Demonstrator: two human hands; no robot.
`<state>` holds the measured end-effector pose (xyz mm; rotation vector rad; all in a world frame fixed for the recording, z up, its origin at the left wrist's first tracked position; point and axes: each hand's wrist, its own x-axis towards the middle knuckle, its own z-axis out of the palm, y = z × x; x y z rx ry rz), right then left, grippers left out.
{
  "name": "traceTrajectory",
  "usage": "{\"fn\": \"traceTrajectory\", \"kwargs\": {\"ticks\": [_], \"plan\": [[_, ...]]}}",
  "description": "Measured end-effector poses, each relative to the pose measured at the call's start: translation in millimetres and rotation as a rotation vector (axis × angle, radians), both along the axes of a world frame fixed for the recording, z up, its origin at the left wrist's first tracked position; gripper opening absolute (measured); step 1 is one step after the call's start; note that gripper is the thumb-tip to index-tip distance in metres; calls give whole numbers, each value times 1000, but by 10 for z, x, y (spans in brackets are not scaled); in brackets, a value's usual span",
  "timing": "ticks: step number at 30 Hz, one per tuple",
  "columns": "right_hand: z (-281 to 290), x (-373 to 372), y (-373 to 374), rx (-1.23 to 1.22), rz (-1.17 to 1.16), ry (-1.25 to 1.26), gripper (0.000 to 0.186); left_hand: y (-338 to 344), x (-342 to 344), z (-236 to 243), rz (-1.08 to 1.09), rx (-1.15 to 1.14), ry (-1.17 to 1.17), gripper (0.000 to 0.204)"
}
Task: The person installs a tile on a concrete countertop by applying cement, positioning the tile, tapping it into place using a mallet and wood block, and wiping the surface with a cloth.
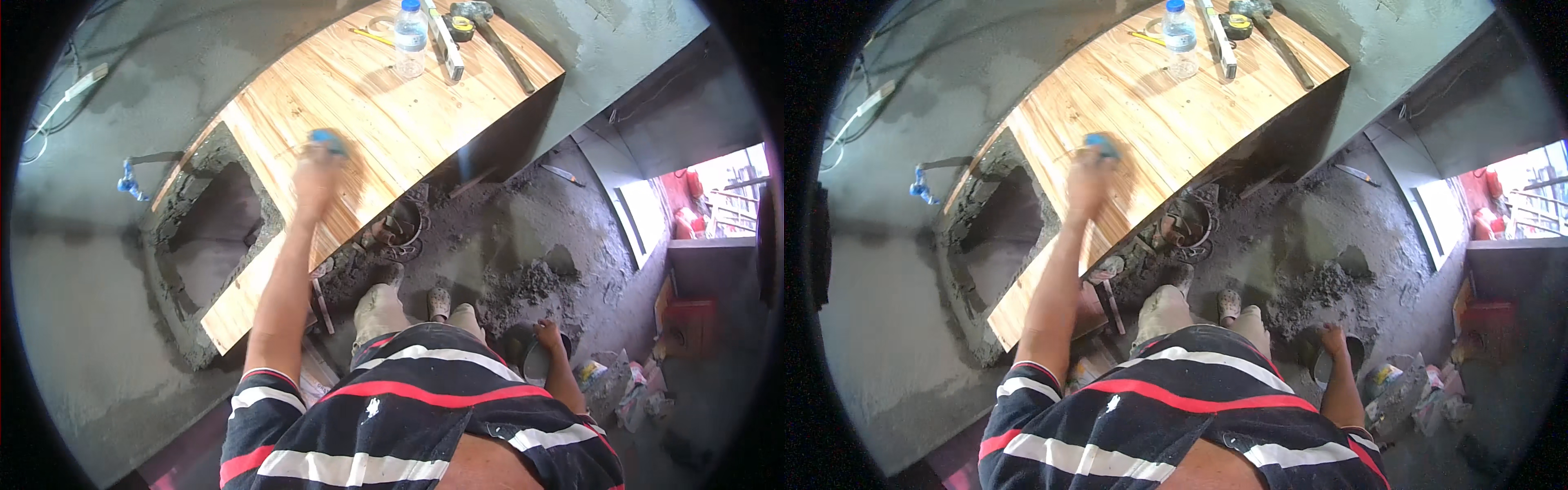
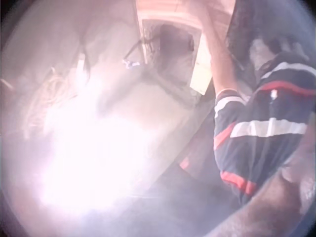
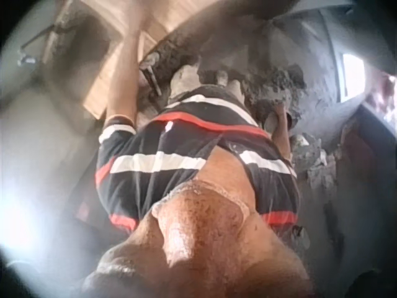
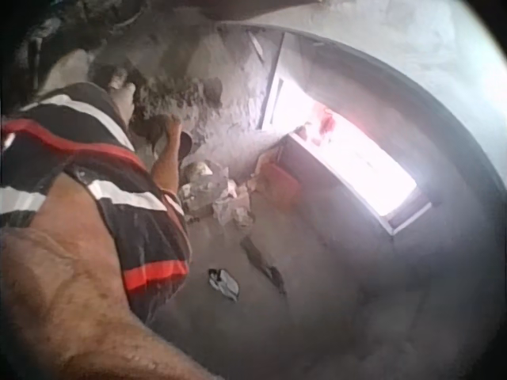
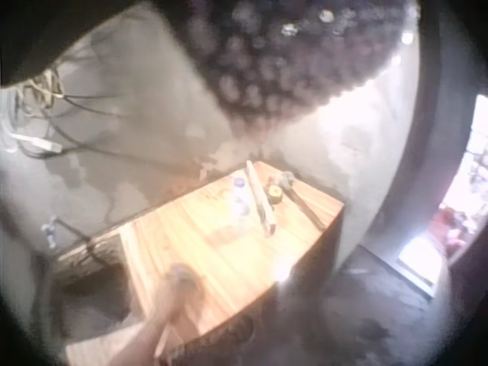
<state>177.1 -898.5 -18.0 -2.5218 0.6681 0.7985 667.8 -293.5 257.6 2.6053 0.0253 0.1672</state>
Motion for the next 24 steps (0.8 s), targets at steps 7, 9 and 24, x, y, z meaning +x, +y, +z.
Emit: {"fn": "traceTrajectory", "kwargs": {"ticks": [7,9,24], "plan": [[1755,1987,1709,904,-902,-254,46,-2113,-1350,116,-746,-317,-49,38],[2255,2226,2035,1570,-939,-597,49,-2198,-1541,249,-817,-435,-55,40],[3280,3954,4231,1737,-224,-532,82,-56,-417,565,-464,-635,-17,61]]}}
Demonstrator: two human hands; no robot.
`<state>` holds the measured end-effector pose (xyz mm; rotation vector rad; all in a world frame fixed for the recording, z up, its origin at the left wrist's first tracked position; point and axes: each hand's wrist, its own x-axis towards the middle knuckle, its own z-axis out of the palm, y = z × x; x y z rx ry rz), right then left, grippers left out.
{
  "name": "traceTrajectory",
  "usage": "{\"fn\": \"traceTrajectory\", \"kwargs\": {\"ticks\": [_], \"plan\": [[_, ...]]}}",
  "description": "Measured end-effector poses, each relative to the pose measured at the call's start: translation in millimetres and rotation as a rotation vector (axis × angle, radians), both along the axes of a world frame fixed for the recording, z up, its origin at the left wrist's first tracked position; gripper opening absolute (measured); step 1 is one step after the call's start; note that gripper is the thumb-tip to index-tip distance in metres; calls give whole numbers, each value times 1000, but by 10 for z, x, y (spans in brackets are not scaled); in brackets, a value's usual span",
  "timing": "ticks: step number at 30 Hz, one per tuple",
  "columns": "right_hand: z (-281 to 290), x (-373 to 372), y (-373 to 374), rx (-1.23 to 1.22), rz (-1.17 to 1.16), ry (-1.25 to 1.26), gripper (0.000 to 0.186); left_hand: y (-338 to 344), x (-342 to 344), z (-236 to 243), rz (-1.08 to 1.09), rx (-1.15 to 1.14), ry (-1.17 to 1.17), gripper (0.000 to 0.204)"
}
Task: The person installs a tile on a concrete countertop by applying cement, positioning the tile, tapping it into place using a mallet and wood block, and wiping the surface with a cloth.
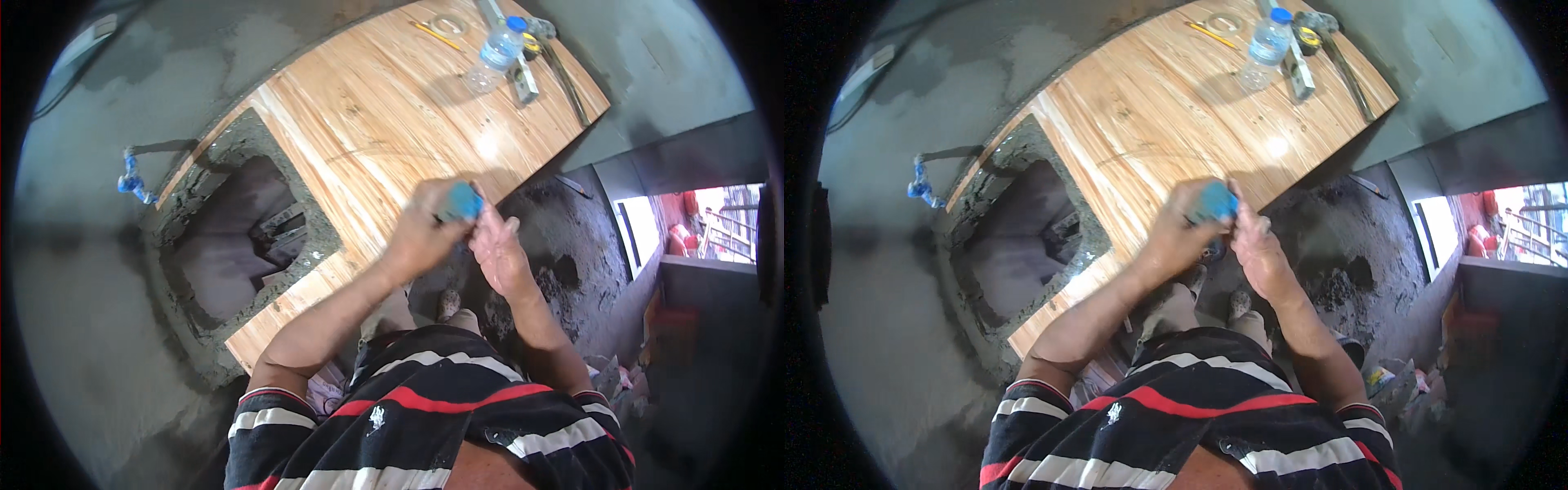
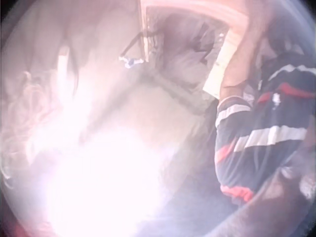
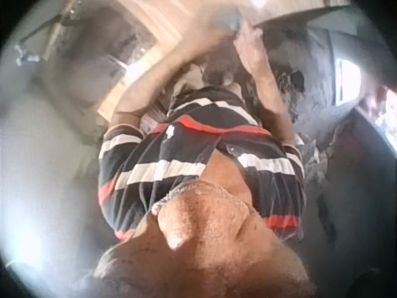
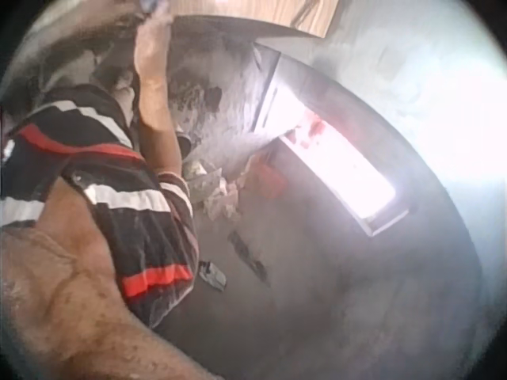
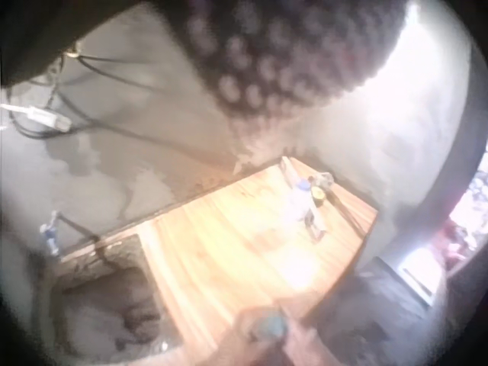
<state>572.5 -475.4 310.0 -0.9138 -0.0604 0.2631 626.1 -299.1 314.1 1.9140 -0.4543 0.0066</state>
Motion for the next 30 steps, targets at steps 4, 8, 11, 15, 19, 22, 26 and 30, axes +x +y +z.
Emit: {"fn": "traceTrajectory", "kwargs": {"ticks": [4,8,11,15,19,22,26,30], "plan": [[339,208,91,-714,96,-261,84,772,828,259,340,-41,511,41],[85,58,-156,-715,109,-74,75,1906,1857,-606,640,426,-333,45],[-87,-216,-418,-764,63,57,68,2020,2278,-977,611,605,-369,49],[-285,-573,-840,-828,-23,224,63,851,2059,-970,422,419,-252,40],[-327,-726,-1022,-819,-67,242,61,-640,1145,-670,116,172,-337,30],[-225,-755,-1102,-809,-110,181,59,-1439,401,-933,-222,241,-371,46],[-238,-1056,-1537,-738,-239,171,51,-1668,-97,-556,-362,77,28,39],[-481,-1635,-2017,-785,-483,347,50,-988,550,-200,-76,95,195,40]]}}
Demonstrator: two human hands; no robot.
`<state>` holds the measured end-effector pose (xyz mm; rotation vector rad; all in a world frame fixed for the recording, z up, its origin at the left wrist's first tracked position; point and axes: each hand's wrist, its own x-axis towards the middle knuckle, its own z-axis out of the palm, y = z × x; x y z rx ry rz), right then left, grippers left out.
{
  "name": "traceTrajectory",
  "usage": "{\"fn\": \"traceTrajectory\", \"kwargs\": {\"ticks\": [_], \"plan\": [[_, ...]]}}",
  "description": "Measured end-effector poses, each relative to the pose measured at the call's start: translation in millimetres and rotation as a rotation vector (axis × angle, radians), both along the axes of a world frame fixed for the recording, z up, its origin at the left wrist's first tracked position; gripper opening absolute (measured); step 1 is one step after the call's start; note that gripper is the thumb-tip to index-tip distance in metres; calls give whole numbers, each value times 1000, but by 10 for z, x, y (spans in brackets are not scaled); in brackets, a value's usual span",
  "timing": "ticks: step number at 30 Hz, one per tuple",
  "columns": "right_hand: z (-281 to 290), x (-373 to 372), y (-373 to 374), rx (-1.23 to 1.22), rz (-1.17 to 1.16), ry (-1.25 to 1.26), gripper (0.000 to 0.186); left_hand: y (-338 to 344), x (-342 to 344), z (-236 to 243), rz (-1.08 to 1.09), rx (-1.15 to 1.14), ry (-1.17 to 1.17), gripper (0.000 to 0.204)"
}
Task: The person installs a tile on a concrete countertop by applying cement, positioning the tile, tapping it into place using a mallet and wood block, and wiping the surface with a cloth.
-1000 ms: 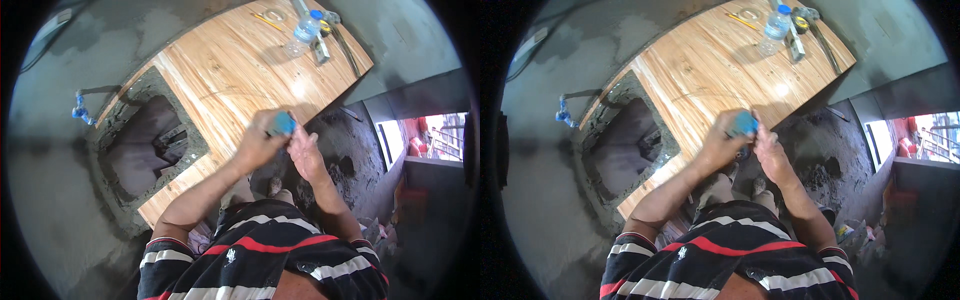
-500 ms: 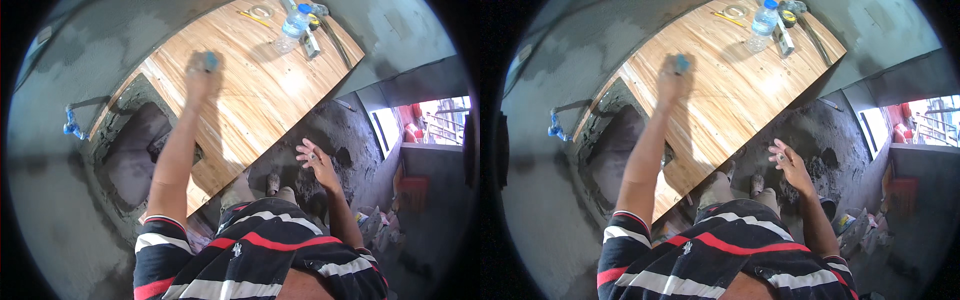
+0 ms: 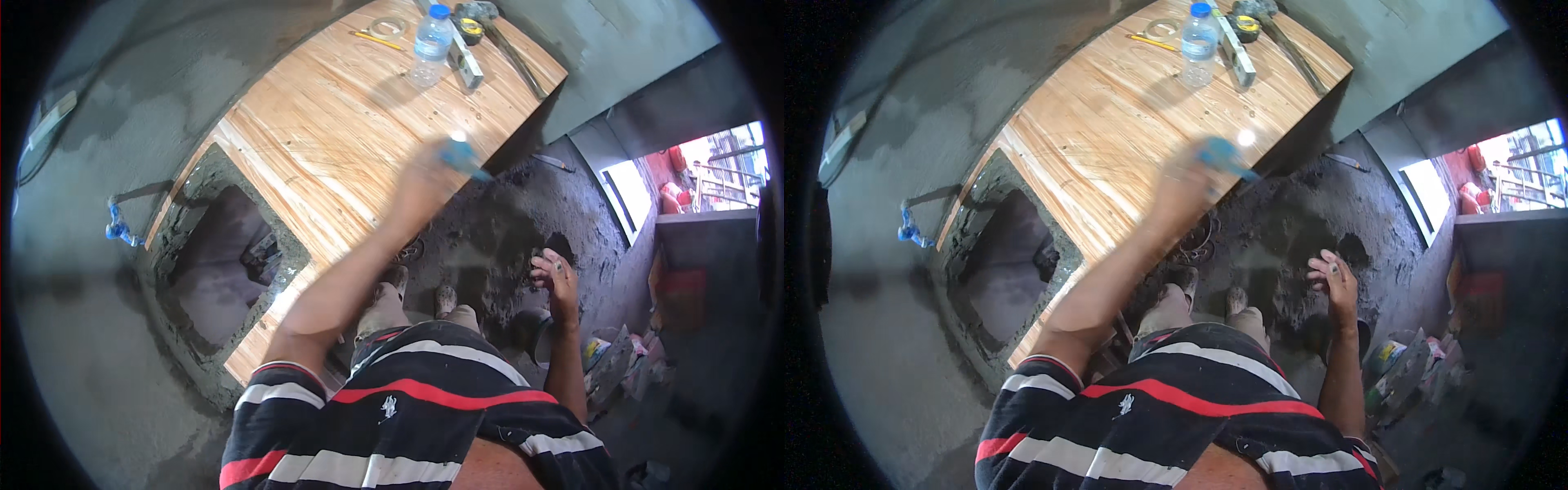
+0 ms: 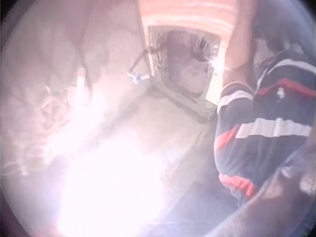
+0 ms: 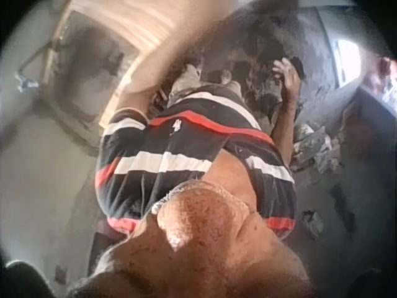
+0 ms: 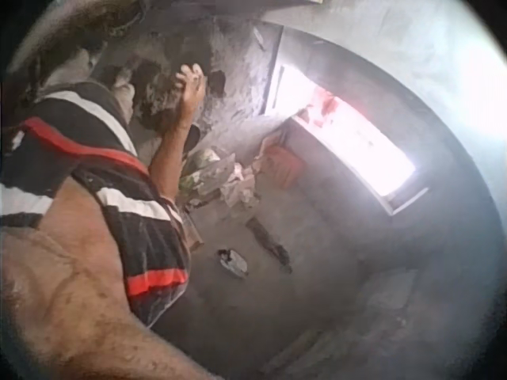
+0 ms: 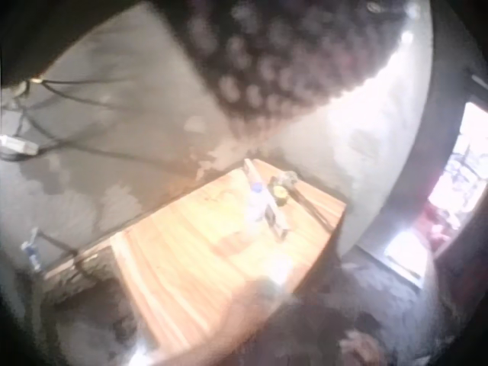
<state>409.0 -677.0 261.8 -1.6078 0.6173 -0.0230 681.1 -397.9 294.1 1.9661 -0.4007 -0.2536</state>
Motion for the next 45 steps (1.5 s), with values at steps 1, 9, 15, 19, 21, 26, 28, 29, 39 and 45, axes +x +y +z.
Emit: {"fn": "traceTrajectory", "kwargs": {"ticks": [1,9,15,19,21,26,28,29,39,45], "plan": [[-170,-214,-149,57,-101,24,53,282,186,380,103,-40,288,45],[-808,-779,-256,151,-322,207,55,1641,861,-545,106,431,-724,50],[-831,-604,-284,86,-319,237,47,1419,834,-515,146,420,-554,50],[-822,-301,-229,98,-307,243,47,1494,878,-567,161,428,-644,50],[-821,-136,-181,154,-202,181,55,1460,866,-543,158,396,-608,50],[-510,518,208,136,-58,121,43,1308,821,-553,64,365,-772,53],[-354,752,336,83,62,73,43,1065,670,-495,-107,264,-644,61],[-225,878,439,41,133,44,43,950,554,-592,-139,268,-653,62],[165,706,346,-60,41,18,42,844,518,-150,-109,-44,-424,43],[-629,-204,-140,126,-203,236,38,2155,2462,-439,411,271,-452,42]]}}
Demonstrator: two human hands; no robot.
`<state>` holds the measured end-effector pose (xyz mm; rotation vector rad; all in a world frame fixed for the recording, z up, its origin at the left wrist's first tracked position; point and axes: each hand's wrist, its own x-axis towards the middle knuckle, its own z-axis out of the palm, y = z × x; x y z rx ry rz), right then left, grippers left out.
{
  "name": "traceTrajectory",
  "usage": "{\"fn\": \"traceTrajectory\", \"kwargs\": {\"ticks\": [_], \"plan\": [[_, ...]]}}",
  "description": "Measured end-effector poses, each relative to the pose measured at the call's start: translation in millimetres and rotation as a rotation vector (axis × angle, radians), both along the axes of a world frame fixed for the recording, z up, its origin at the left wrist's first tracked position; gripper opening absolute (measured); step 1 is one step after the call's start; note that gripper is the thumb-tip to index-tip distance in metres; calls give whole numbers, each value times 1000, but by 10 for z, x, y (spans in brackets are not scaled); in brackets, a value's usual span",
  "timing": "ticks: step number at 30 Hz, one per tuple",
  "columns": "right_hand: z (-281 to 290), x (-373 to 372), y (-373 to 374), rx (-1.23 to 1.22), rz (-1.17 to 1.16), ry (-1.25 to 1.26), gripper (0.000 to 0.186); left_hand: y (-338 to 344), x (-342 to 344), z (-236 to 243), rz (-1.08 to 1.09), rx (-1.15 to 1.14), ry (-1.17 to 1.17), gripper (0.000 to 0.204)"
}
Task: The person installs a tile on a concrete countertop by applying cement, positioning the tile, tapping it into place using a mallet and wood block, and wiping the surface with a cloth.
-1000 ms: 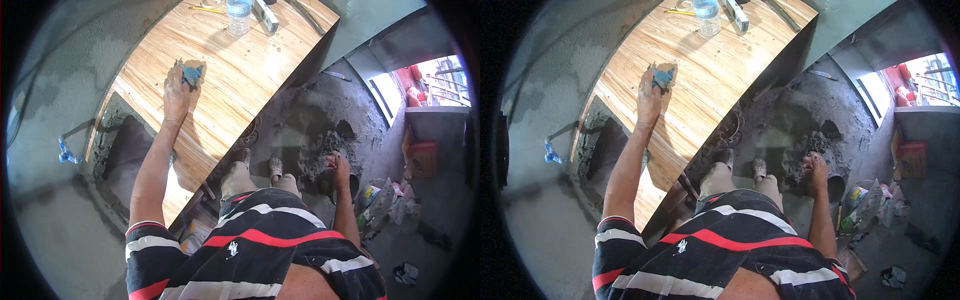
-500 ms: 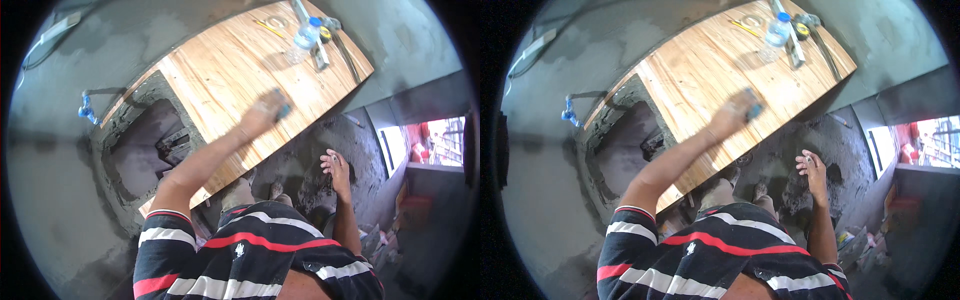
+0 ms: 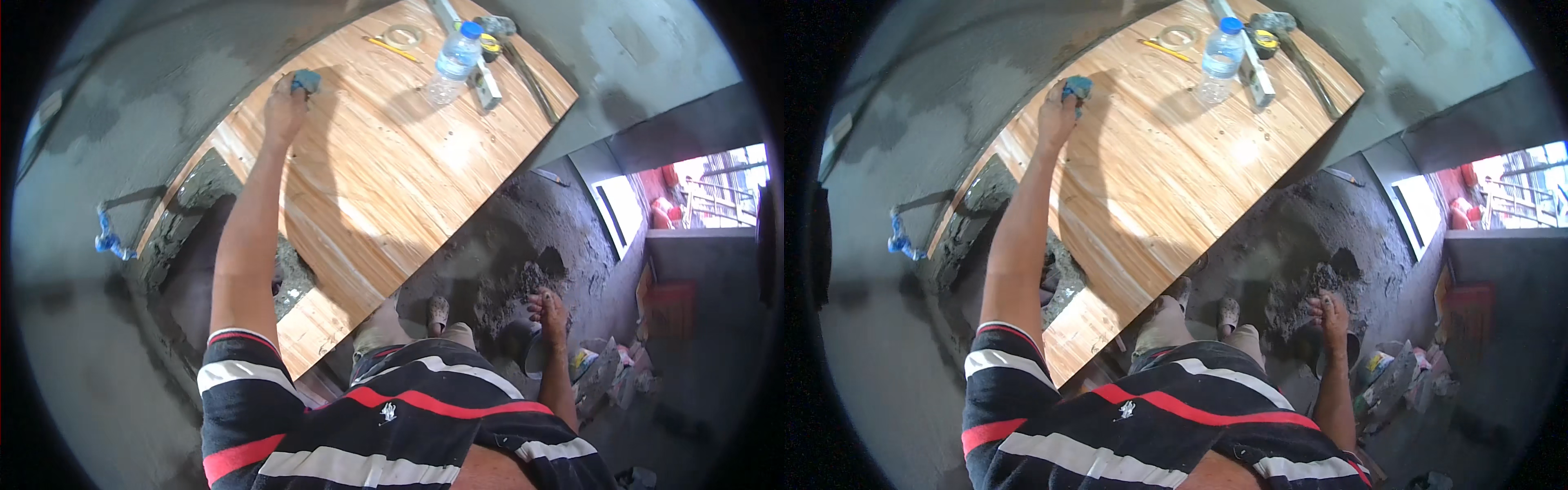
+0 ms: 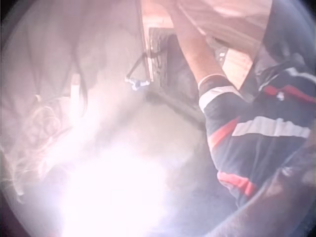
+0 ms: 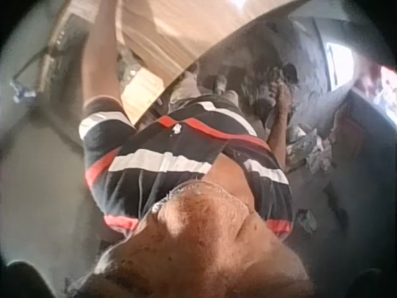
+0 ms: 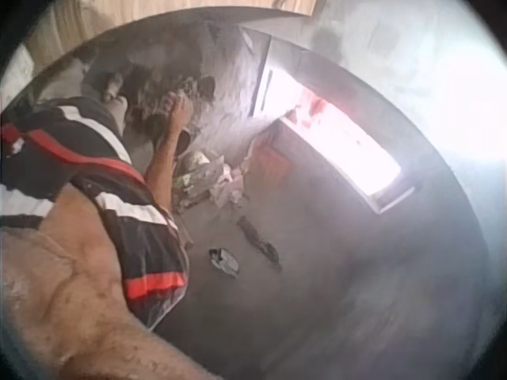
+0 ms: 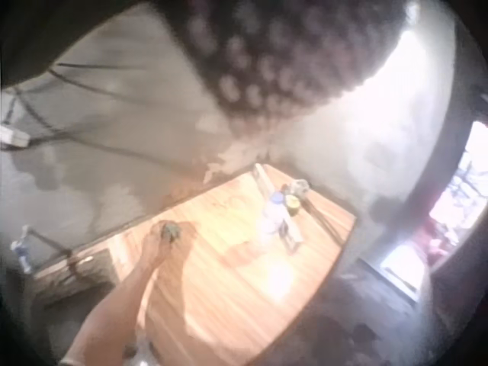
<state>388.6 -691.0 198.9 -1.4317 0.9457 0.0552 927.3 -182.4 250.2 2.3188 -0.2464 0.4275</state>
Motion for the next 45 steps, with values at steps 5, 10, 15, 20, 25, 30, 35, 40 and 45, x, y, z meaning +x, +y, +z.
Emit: {"fn": "traceTrajectory", "kwargs": {"ticks": [5,10,15,20,25,30,35,40,45], "plan": [[-246,-466,-3,-57,-19,98,36,-627,-67,-472,-63,195,-146,42],[-102,-330,19,-51,25,97,37,-2312,-1293,-463,-237,104,-148,35],[-61,-61,-125,-4,143,1,39,-3972,-2764,-422,-679,-32,97,33],[184,-100,-325,-48,269,-305,51,-4128,-3733,28,-712,-316,408,39],[741,572,264,755,104,-680,63,-3663,-4116,246,-608,-249,269,48],[720,1311,640,763,263,-546,50,-2845,-3964,514,-369,-160,-6,73],[1272,2231,1177,462,581,-695,54,-1581,-3662,335,137,227,41,70],[1581,3294,1745,-77,930,-630,53,-1000,-2971,101,389,304,228,74],[1660,4225,2565,-744,1211,-947,58,-1018,-2862,-87,396,329,285,84]]}}
